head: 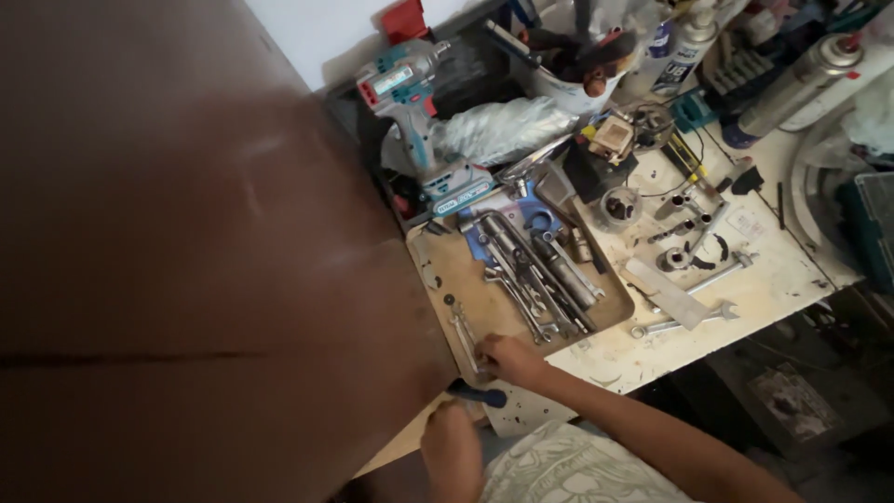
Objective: Organizing and inspecting various wrenches and a drill bit set on a workbench
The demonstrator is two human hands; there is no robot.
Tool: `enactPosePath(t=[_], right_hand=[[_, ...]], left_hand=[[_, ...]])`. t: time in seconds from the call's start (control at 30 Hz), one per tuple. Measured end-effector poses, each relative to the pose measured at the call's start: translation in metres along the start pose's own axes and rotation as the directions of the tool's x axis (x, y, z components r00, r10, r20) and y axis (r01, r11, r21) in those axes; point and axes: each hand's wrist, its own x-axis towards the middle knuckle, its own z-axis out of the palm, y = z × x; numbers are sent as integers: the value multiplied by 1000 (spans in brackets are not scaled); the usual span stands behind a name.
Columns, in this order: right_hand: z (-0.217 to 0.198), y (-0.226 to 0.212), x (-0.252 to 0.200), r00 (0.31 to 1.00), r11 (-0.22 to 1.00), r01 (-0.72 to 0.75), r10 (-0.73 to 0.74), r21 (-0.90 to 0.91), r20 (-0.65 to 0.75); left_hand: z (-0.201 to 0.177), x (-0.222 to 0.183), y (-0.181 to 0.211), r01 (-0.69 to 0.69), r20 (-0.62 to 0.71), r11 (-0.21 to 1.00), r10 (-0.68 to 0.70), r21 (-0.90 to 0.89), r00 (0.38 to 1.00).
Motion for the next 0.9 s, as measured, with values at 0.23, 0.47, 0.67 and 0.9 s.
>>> enactPosePath(t=[0.23,0.47,0.67,0.9], right_hand=[[4,7,-4,999,999,46,-47,25,18],[-13,1,-6,1000,997,17,-15,72,-23],[-18,31,-23,842,726,-538,434,-429,-321],[-72,41,-38,854,888,-457,451,40,-258]], left_hand=[[-21,-21,8,-76,69,995,80,-58,994],[-28,-30,24,-234,21,971,234,37,972],[-5,-9,26,-440,-56,898,439,-4,897],[-6,16,57,-594,-35,802,597,63,802]])
